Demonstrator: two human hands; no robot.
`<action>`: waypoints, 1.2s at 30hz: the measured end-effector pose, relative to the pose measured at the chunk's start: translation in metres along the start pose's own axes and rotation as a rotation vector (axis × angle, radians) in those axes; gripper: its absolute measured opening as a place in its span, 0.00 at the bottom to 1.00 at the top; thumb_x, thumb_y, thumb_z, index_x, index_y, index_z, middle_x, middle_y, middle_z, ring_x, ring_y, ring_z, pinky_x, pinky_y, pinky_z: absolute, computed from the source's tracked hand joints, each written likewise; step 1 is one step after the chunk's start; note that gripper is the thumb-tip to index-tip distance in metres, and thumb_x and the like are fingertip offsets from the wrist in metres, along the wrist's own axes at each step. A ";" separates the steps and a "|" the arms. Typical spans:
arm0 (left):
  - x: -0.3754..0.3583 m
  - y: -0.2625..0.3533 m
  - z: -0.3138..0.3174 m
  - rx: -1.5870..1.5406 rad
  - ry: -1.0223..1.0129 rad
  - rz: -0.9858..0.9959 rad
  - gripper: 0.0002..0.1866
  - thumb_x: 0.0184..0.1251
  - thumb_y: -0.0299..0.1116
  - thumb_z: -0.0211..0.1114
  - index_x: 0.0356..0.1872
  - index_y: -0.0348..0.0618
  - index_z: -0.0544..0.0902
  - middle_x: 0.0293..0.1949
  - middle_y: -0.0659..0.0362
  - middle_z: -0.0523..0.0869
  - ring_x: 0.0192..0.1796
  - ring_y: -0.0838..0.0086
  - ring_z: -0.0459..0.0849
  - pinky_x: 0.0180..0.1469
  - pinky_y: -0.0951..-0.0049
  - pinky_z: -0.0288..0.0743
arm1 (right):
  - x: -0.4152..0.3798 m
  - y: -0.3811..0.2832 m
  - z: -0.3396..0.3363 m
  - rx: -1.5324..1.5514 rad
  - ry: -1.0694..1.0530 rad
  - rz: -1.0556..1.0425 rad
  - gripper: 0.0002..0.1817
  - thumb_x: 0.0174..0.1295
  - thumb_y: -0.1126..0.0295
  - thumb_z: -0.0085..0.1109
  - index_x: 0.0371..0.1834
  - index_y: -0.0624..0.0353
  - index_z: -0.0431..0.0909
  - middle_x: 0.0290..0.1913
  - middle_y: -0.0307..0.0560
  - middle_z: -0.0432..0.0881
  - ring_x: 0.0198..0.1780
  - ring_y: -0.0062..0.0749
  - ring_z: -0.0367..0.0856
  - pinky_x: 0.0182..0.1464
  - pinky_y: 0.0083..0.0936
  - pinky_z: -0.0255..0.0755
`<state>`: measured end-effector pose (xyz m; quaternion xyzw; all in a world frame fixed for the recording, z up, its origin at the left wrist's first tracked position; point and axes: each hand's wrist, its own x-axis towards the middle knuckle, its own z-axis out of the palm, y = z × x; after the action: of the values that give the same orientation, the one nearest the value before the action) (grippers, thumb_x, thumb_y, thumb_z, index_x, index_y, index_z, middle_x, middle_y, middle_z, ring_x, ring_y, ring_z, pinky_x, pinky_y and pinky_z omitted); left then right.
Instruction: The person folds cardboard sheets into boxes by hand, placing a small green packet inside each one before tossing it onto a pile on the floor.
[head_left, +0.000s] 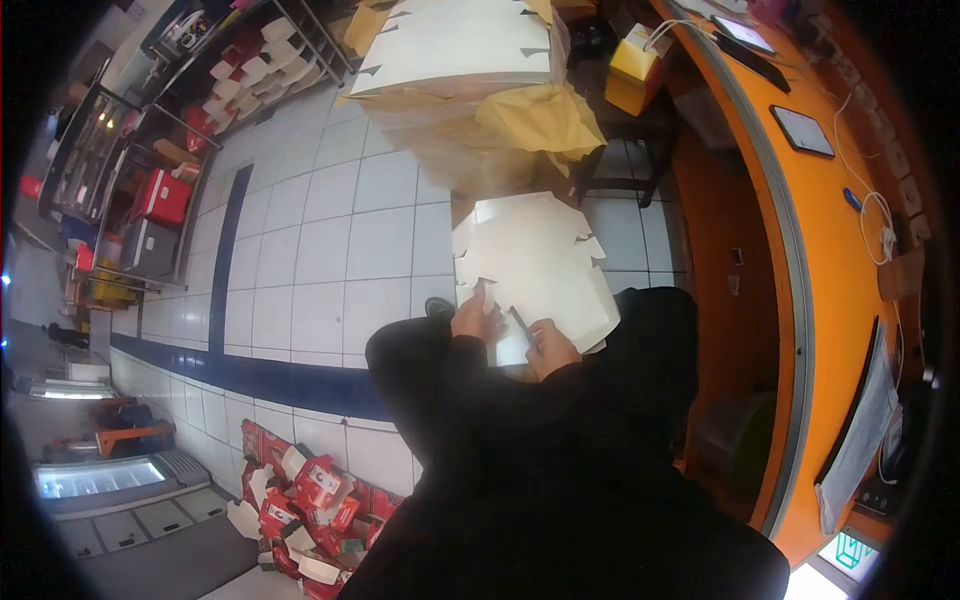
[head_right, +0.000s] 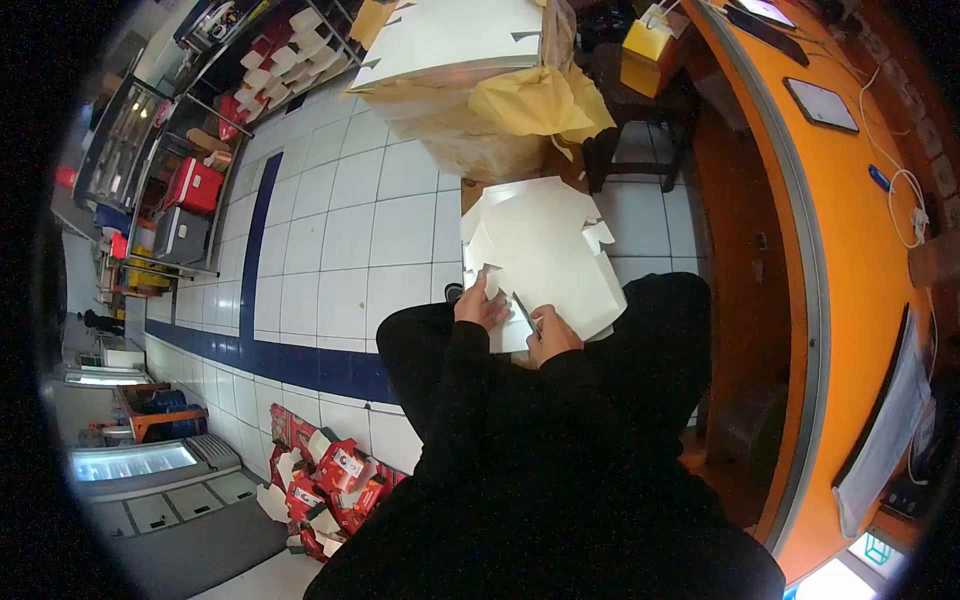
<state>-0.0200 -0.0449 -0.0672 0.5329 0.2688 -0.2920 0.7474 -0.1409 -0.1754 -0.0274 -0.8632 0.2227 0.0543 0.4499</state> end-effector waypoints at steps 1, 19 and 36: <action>0.018 -0.007 -0.006 -0.001 -0.002 0.008 0.23 0.62 0.55 0.66 0.45 0.46 0.81 0.33 0.62 0.83 0.35 0.72 0.82 0.38 0.64 0.81 | 0.002 0.000 0.001 0.001 0.003 -0.008 0.17 0.54 0.72 0.60 0.47 0.56 0.71 0.38 0.51 0.81 0.42 0.49 0.81 0.44 0.39 0.73; -0.028 -0.053 0.010 0.777 0.194 0.782 0.14 0.67 0.37 0.64 0.35 0.32 0.85 0.25 0.57 0.85 0.27 0.79 0.81 0.31 0.77 0.74 | 0.033 0.029 0.028 0.116 -0.068 0.083 0.18 0.58 0.62 0.61 0.51 0.54 0.76 0.40 0.56 0.83 0.44 0.50 0.82 0.47 0.38 0.75; -0.033 -0.039 -0.004 0.945 0.275 0.801 0.14 0.66 0.41 0.63 0.36 0.38 0.83 0.30 0.48 0.86 0.33 0.61 0.87 0.36 0.65 0.79 | 0.049 0.023 0.045 0.539 -0.263 -0.270 0.24 0.61 0.67 0.61 0.61 0.61 0.74 0.39 0.52 0.84 0.38 0.34 0.83 0.43 0.27 0.77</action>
<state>-0.0712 -0.0458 -0.0698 0.8972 -0.0160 -0.0057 0.4414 -0.1025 -0.1675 -0.0853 -0.7202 0.0527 0.0444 0.6904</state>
